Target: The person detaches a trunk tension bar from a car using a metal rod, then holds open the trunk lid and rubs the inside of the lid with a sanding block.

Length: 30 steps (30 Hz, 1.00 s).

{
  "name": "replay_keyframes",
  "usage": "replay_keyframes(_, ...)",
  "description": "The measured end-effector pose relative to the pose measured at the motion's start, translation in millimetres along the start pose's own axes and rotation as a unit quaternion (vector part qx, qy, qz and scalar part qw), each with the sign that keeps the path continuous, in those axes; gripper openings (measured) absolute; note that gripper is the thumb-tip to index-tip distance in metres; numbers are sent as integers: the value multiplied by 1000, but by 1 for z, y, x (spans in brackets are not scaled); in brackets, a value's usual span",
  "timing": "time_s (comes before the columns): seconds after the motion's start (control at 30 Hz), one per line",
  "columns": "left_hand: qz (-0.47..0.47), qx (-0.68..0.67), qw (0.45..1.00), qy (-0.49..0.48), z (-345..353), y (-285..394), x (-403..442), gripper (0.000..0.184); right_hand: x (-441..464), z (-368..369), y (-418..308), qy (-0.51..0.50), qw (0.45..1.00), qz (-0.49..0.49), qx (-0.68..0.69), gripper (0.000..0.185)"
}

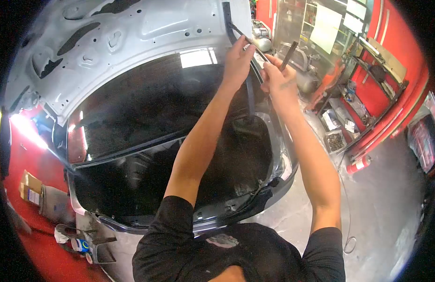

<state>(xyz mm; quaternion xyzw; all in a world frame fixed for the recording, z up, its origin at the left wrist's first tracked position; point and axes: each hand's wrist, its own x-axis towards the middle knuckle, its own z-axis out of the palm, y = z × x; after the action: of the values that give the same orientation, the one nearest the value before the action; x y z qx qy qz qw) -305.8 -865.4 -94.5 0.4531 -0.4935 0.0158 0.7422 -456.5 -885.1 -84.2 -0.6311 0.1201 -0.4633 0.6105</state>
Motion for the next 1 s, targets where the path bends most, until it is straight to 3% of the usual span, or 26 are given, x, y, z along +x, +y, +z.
replay_keyframes(0.2, 15, -1, 1000, 2, -9, -10, 4, 53, 1, 12, 3, -7, 998, 15, 53, 40)
replay_keyframes(0.3, -89, -12, 995, -44, -15, -3, 2, 53, 1, 17, -5, -2, 988, 67, 141, 41)
replay_keyframes(0.4, -34, 14, 999, -10, -14, -1, -1, 55, 2, 22, -24, -51, 991, 53, 108, 40)
replay_keyframes(0.5, -23, -85, 996, -18, -22, -9, 3, 59, 9, 32, -43, -129, 986, 24, -102, 41)
replay_keyframes(0.57, -94, -139, 986, 0, -26, -9, 0, 58, 14, 36, -51, -147, 970, -16, -192, 39)
replay_keyframes(0.7, -160, -211, 964, 0, -34, -4, -2, 53, 17, 40, -71, -77, 994, 70, -36, 38)
replay_keyframes(0.8, -191, -314, 927, -72, -33, 3, 0, 46, 14, 33, -54, -121, 983, 72, -122, 42)
replay_keyframes(1.0, -193, -398, 893, -78, -9, 27, -1, 34, 28, 17, -65, -116, 973, 17, -198, 47)
